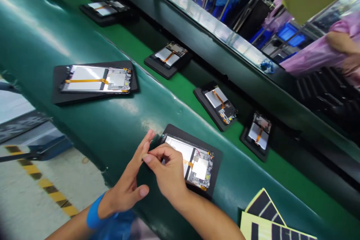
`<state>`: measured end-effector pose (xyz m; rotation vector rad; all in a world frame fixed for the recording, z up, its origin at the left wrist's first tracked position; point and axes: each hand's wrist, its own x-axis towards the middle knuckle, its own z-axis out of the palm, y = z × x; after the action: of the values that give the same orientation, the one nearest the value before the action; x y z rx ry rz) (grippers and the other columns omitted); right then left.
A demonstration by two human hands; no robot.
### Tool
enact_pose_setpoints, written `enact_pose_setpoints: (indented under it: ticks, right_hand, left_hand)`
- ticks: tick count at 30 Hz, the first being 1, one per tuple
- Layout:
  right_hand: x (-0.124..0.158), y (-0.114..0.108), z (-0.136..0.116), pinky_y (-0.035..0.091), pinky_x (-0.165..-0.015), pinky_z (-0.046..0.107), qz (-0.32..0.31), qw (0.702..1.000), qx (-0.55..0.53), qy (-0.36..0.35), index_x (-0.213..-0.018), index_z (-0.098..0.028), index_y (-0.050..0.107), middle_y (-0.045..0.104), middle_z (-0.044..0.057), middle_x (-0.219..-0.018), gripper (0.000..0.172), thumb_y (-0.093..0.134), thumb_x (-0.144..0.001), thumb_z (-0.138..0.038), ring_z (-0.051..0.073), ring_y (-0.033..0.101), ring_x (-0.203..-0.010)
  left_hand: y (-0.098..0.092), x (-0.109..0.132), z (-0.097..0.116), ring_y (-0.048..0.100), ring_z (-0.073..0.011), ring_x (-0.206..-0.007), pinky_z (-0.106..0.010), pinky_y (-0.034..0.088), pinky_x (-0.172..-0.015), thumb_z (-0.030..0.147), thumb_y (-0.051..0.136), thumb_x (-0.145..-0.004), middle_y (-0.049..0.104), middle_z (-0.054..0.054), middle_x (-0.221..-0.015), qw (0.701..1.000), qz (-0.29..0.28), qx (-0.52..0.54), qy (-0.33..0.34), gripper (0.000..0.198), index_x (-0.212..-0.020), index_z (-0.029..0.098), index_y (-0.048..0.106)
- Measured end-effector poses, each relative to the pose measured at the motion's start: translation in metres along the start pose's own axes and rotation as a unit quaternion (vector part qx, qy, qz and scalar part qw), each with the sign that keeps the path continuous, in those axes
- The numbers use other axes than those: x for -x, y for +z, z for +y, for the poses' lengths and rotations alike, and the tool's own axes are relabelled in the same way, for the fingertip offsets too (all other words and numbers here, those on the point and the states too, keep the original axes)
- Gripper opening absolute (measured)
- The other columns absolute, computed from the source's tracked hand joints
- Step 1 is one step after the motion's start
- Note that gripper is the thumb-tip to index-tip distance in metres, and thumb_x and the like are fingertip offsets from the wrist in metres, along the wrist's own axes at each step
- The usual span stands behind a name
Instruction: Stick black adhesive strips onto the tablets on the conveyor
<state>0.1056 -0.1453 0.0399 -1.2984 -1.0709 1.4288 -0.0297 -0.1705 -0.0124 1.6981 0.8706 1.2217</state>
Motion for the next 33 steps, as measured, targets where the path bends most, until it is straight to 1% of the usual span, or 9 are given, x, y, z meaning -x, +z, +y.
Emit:
enact_pose_setpoints:
  ticks: [3, 6, 11, 16, 20, 24, 28, 31, 33]
  right_hand:
    - [-0.001, 0.002, 0.001, 0.042, -0.062, 0.027, -0.013, 0.999, -0.044, 0.018, -0.071, -0.02, 0.07, 0.062, -0.002, -0.069, 0.027, 0.081, -0.077, -0.044, 0.012, 0.05, -0.063]
    - [-0.001, 0.002, 0.004, 0.039, -0.059, 0.026, -0.027, 0.996, -0.084, 0.034, -0.068, -0.021, 0.064, 0.057, -0.004, -0.065, 0.035, 0.083, -0.075, -0.049, 0.011, 0.045, -0.06]
    - [0.002, -0.001, 0.008, 0.039, -0.06, 0.025, -0.044, 0.993, -0.109, 0.03, -0.069, -0.021, 0.061, 0.054, -0.004, -0.066, 0.04, 0.081, -0.076, -0.054, 0.011, 0.043, -0.06]
    - [0.004, -0.006, 0.015, 0.039, -0.062, 0.025, -0.049, 0.993, -0.102, 0.013, -0.071, -0.021, 0.061, 0.055, -0.003, -0.07, 0.039, 0.079, -0.081, -0.054, 0.012, 0.046, -0.064]
    - [0.005, -0.01, 0.019, 0.04, -0.064, 0.026, -0.046, 0.993, -0.106, 0.011, -0.075, -0.021, 0.062, 0.059, -0.002, -0.077, 0.034, 0.075, -0.086, -0.05, 0.013, 0.049, -0.069]
    - [0.004, -0.012, 0.014, 0.041, -0.067, 0.025, -0.039, 0.997, -0.064, -0.006, -0.08, -0.021, 0.067, 0.06, -0.001, -0.076, 0.029, 0.071, -0.091, -0.048, 0.013, 0.049, -0.069]
    - [0.003, -0.007, 0.009, 0.041, -0.064, 0.026, -0.059, 0.998, -0.035, -0.002, -0.084, -0.021, 0.069, 0.063, 0.001, -0.08, 0.031, 0.07, -0.089, -0.052, 0.014, 0.051, -0.069]
    - [0.003, -0.004, 0.009, 0.041, -0.063, 0.026, -0.048, 0.999, -0.024, 0.002, -0.08, -0.021, 0.068, 0.06, -0.001, -0.074, 0.034, 0.072, -0.087, -0.054, 0.014, 0.049, -0.067]
    - [0.003, -0.002, 0.01, 0.04, -0.063, 0.026, -0.038, 0.999, -0.024, 0.012, -0.077, -0.02, 0.066, 0.057, -0.001, -0.071, 0.037, 0.073, -0.085, -0.055, 0.014, 0.048, -0.066]
  left_hand:
    - [0.001, 0.002, -0.001, 0.012, -0.0347, -0.157, -0.06, 0.016, -0.125, 0.065, 0.048, -0.098, 0.007, -0.016, -0.171, 1.0, -0.011, 0.026, -0.005, 0.083, -0.163, 0.028, 0.013]
    - [0.004, 0.003, 0.0, 0.012, -0.0343, -0.158, -0.059, 0.015, -0.126, 0.066, 0.047, -0.098, 0.009, -0.016, -0.171, 0.998, -0.023, 0.062, -0.017, 0.084, -0.164, 0.027, 0.013]
    - [0.011, 0.005, 0.002, 0.01, -0.0348, -0.158, -0.06, 0.012, -0.126, 0.069, 0.048, -0.096, 0.01, -0.016, -0.171, 0.991, -0.023, 0.126, -0.021, 0.086, -0.163, 0.027, 0.015]
    - [0.016, 0.003, 0.004, 0.011, -0.0344, -0.158, -0.061, 0.011, -0.125, 0.071, 0.05, -0.094, 0.011, -0.014, -0.171, 0.987, -0.015, 0.158, -0.029, 0.087, -0.163, 0.03, 0.017]
    - [0.016, 0.001, 0.005, 0.013, -0.0353, -0.157, -0.061, 0.012, -0.125, 0.074, 0.049, -0.093, 0.013, -0.015, -0.171, 0.982, -0.012, 0.186, -0.037, 0.09, -0.163, 0.029, 0.016]
    - [0.014, -0.003, 0.004, 0.014, -0.0353, -0.157, -0.061, 0.013, -0.125, 0.078, 0.047, -0.091, 0.014, -0.013, -0.171, 0.971, 0.004, 0.235, -0.048, 0.092, -0.163, 0.03, 0.015]
    - [0.013, -0.002, 0.0, 0.014, -0.0361, -0.157, -0.062, 0.02, -0.124, 0.083, 0.044, -0.088, 0.012, -0.013, -0.171, 0.968, -0.002, 0.241, -0.062, 0.097, -0.163, 0.029, 0.015]
    - [0.014, 0.0, -0.003, 0.014, -0.0363, -0.157, -0.061, 0.023, -0.124, 0.084, 0.043, -0.087, 0.008, -0.013, -0.171, 0.968, -0.002, 0.242, -0.069, 0.098, -0.163, 0.029, 0.016]
    - [0.015, 0.002, -0.003, 0.016, -0.0366, -0.156, -0.06, 0.023, -0.124, 0.085, 0.045, -0.085, 0.009, -0.013, -0.171, 0.968, 0.003, 0.241, -0.073, 0.1, -0.163, 0.029, 0.018]
